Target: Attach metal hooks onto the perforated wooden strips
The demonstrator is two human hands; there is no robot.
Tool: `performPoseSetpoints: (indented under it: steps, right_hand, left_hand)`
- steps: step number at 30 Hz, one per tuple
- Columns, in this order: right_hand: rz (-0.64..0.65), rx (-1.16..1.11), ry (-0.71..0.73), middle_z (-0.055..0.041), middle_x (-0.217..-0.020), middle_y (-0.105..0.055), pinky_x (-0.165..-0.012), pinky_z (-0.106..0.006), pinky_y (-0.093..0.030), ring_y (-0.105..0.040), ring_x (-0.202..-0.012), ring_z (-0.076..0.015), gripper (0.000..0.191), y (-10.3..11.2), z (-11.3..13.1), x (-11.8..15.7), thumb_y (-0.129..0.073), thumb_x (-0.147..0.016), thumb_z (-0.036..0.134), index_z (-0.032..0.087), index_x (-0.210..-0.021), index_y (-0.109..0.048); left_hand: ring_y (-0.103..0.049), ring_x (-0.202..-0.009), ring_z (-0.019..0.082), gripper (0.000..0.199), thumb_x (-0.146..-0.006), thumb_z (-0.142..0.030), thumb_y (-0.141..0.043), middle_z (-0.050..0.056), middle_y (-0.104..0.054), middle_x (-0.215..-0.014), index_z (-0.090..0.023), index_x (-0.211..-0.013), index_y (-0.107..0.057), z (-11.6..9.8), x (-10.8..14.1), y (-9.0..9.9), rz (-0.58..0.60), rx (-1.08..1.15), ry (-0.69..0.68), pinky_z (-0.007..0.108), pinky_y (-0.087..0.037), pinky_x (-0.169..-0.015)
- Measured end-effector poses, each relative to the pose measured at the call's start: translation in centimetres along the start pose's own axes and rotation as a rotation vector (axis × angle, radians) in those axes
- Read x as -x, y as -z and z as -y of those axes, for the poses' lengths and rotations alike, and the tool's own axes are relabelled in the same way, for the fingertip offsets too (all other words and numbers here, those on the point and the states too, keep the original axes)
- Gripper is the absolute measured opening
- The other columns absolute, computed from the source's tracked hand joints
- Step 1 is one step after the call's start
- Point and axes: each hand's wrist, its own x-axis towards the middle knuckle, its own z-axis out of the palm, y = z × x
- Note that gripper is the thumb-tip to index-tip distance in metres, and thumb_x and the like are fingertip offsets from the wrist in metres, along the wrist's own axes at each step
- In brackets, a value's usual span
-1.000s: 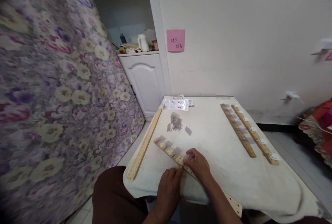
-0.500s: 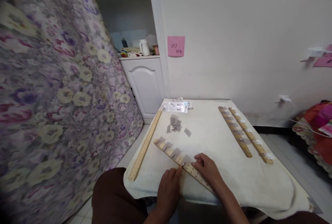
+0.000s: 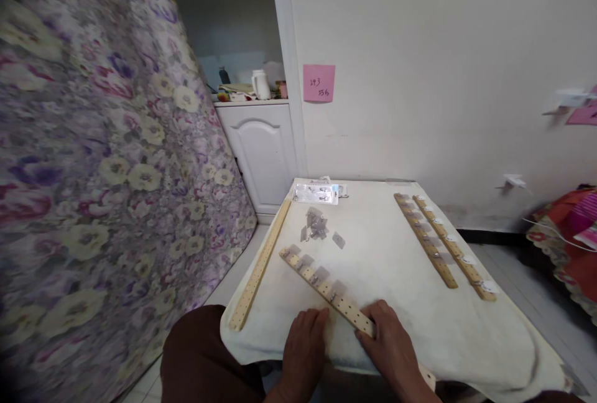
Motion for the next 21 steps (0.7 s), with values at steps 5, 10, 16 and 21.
performPoseSetpoints:
  steps: [5, 10, 16, 21]
  right_hand:
    - [-0.045, 0.013, -0.019, -0.0041, -0.09, -0.059, -0.078, -0.031, -0.043, -0.056, -0.089, -0.0224, 0.011, -0.4, 1.2, -1.3, -0.057, -0.072, 0.028, 0.022, -0.081, -0.058]
    - [-0.08, 0.033, -0.015, -0.0046, -0.089, -0.059, -0.077, -0.031, -0.043, -0.056, -0.089, -0.0226, 0.012, -1.6, 2.7, -2.7, -0.057, -0.072, 0.029, 0.022, -0.082, -0.058]
    - [-0.095, 0.032, -0.024, -0.0048, -0.091, -0.059, -0.081, -0.032, -0.044, -0.056, -0.091, -0.0227, 0.011, -2.7, 3.6, -3.0, -0.056, -0.073, 0.027, 0.022, -0.083, -0.059]
    - [-0.087, -0.061, -0.029, -0.0059, -0.097, -0.062, -0.081, -0.032, -0.046, -0.058, -0.095, -0.0237, 0.025, -3.0, 2.7, -2.9, -0.061, -0.07, 0.03, 0.022, -0.094, -0.062]
  left_hand:
    - [-0.051, -0.088, 0.02, 0.042, -0.081, -0.004, -0.053, 0.002, -0.059, -0.098, -0.023, -0.118, -0.053, 0.2, 0.0, -0.2, -0.007, -0.033, -0.004, 0.034, -0.043, -0.081]
    - [-0.051, -0.087, 0.02, 0.045, -0.078, 0.0, -0.051, 0.002, -0.06, -0.098, -0.023, -0.117, -0.054, 0.2, 0.0, -0.6, -0.004, -0.029, -0.008, 0.035, -0.045, -0.08]
    - [-0.054, -0.088, 0.02, 0.043, -0.077, -0.002, -0.05, 0.005, -0.061, -0.098, -0.02, -0.115, -0.056, 0.2, -0.6, 0.3, 0.038, 0.024, 0.011, 0.034, -0.047, -0.08]
    - [-0.057, -0.085, 0.019, 0.028, -0.082, -0.008, -0.043, 0.005, -0.062, -0.091, -0.019, -0.104, -0.058, 1.3, -2.2, 1.7, 0.05, 0.137, -0.026, 0.032, -0.049, -0.076]
